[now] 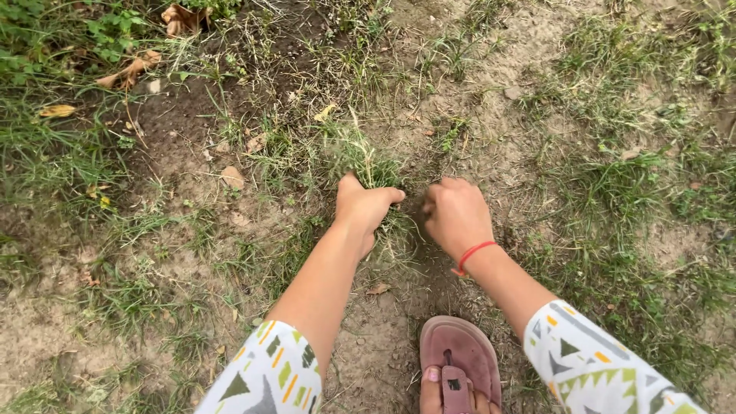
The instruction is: Pulling weeds and grass from a patch of dirt by hand.
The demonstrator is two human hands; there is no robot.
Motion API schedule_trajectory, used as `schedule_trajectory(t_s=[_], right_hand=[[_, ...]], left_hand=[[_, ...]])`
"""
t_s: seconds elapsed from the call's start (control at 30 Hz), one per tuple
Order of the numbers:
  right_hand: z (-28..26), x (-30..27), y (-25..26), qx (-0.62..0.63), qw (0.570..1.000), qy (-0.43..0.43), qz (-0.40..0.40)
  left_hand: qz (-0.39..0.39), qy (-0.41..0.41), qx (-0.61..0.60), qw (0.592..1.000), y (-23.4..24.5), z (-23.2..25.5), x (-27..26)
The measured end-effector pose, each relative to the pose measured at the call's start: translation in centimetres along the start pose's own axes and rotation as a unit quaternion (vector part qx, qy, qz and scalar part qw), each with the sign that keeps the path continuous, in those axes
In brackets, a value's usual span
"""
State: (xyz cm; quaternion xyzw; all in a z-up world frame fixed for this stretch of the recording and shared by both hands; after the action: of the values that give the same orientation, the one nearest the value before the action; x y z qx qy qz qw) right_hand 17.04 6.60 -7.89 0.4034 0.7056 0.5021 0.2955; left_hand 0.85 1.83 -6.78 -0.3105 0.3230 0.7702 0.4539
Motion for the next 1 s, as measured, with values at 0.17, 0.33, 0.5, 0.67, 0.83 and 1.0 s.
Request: schedule_trajectory(t_s=[0.17,0.33,0.5,0.67,0.83,1.0], right_hand=[[0.2,1.4,0.3,0.170,0.979,-0.106,0.030],[-2.2,2.9,2.8,0.307,0.942,-0.135,-0.006],[-1.0,3.1,2.3,0.461,0.868,-0.141,-0.118],[-1.8,1.0,0.9,0.240,0.962,-0.069,-0.109],[-4.8,-1.9,-0.6,0.043,0.993,0.030,-0.103],[-5.4,-1.5,-1.1,-0.024,0.993,0.108,-0.043]], left_hand=[[-0.039,-0.007,-0.043,0.998,0.1,-0.3,0.2],[-0.046,0.026,-0.035,0.998,0.5,1.0,-0.9],[-0.002,0.039,-0.173,0.984,2.8,1.0,0.4],[-0.046,0.045,-0.224,0.973,4.6,3.0,-0.9],[-0.018,0.055,-0.117,0.991,5.0,2.7,-1.6],[-0.037,-0.008,-0.079,0.996,3.7,0.6,0.4]])
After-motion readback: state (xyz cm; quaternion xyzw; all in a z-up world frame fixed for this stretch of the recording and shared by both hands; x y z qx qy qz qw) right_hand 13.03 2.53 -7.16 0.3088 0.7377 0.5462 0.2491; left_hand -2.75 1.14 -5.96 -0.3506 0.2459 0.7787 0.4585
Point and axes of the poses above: each hand's wrist, its own x-axis towards the middle knuckle, its own y-axis out of the back of the hand, z = x × y, the point moved 5 cm from there along x, towards the middle knuckle, and after that the axes turned 2 degrees about z, right-handed, at the moved point
